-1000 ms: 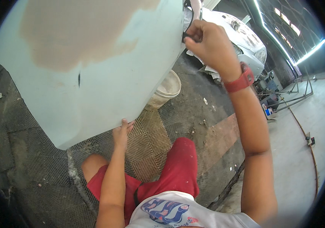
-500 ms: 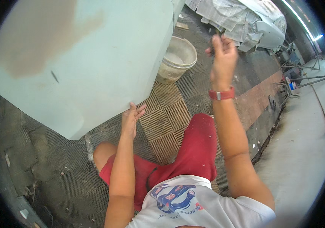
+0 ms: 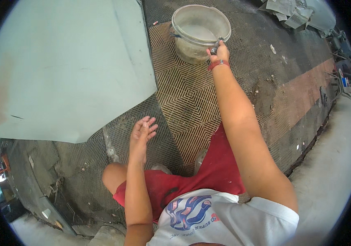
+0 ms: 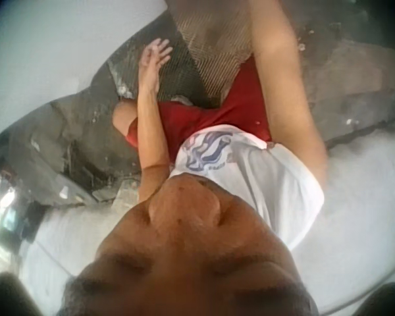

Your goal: The person sands a white car bumper with a sanding block, repeatedly dipping it into a bucket of water. They work on the edges and surface of the bumper, occasionally kneeling to reach lower areas.

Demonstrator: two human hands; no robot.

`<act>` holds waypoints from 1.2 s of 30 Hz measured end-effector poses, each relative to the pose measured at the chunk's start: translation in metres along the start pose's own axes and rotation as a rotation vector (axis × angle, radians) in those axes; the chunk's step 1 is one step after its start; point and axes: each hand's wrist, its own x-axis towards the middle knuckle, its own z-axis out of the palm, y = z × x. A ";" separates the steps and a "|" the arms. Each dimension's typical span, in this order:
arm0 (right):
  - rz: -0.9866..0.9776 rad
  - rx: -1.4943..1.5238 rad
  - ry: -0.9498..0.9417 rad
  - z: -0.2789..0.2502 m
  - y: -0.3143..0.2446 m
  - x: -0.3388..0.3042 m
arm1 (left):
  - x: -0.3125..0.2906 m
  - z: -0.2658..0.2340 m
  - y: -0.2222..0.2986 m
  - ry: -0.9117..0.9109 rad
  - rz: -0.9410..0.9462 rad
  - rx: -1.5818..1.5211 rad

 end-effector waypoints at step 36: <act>-0.306 -1.292 -0.838 -0.030 -0.009 -0.171 | 0.032 -0.013 -0.012 -0.065 -0.027 0.052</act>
